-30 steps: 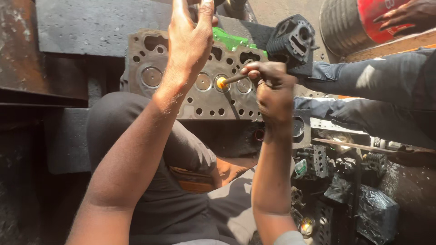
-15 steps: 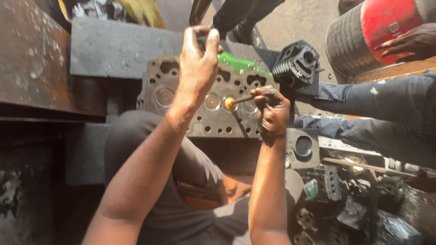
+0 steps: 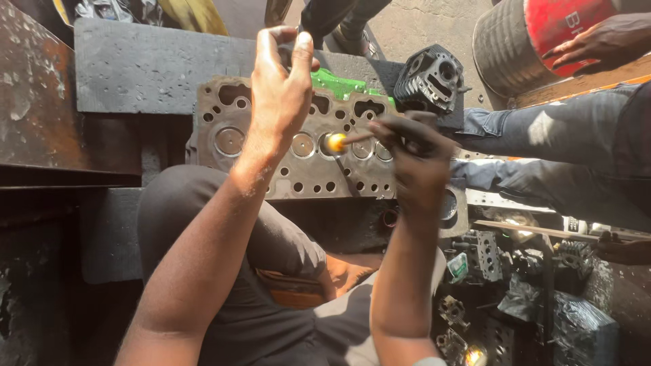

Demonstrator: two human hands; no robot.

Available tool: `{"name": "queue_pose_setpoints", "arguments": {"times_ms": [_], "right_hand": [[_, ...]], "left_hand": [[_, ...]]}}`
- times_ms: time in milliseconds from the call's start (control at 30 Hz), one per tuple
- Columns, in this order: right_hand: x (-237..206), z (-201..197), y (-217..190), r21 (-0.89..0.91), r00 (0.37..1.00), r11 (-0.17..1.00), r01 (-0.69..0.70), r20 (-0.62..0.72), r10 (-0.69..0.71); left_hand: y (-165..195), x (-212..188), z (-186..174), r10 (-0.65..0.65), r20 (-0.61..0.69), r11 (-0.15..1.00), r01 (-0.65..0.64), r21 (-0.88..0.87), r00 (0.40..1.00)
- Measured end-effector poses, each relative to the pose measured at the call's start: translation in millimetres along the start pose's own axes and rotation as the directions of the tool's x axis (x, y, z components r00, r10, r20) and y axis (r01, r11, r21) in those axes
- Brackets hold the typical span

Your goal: The person sits on the ground and uses a screwdriver to work on the surface of a metal engine cylinder head. They repeatedly dip the screwdriver into a small container of dark liquid and apply it to the circular valve seats on the engine part.

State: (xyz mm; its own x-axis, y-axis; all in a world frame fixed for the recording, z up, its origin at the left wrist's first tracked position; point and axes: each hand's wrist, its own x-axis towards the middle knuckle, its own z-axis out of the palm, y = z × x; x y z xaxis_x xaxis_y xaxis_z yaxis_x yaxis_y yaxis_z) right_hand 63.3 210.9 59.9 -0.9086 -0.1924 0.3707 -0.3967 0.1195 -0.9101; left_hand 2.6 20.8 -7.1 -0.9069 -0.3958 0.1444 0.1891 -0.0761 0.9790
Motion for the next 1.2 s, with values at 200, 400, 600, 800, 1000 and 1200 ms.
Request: {"name": "queue_pose_setpoints", "arguments": {"times_ms": [200,400,600,800,1000,1200], "right_hand": [[-1.9,-17.9,45.2,-0.114,0.987,0.984,-0.139,0.062,0.147],[-21.0,-23.1,95.7,0.338,0.959,0.905,-0.258,-0.022,0.281],[-25.7,-14.1,98.7,0.186,0.97,0.952,-0.243,0.024,0.243],[-15.2,4.9,67.4,0.514,0.978,0.837,-0.185,0.017,0.206],[-25.5,7.6,92.7,0.436,0.938,0.846,-0.306,-0.013,0.346],[-29.1,2.9,118.5,0.102,0.972,0.969,-0.226,-0.045,0.232]], "left_hand": [[7.7,0.1,-2.0,-0.292,0.017,0.953,0.292,-0.083,0.956],[26.6,-0.8,-2.8,-0.198,-0.002,0.977,0.197,-0.087,0.98],[16.8,-2.1,-4.3,-0.235,0.052,0.967,0.239,-0.089,0.971],[-3.8,-0.5,-6.6,-0.136,0.017,0.989,0.136,-0.064,0.991],[13.6,-3.0,-6.2,-0.121,0.034,0.992,0.122,-0.014,0.992],[13.7,0.9,-7.2,-0.187,0.015,0.979,0.187,-0.086,0.982]]}}
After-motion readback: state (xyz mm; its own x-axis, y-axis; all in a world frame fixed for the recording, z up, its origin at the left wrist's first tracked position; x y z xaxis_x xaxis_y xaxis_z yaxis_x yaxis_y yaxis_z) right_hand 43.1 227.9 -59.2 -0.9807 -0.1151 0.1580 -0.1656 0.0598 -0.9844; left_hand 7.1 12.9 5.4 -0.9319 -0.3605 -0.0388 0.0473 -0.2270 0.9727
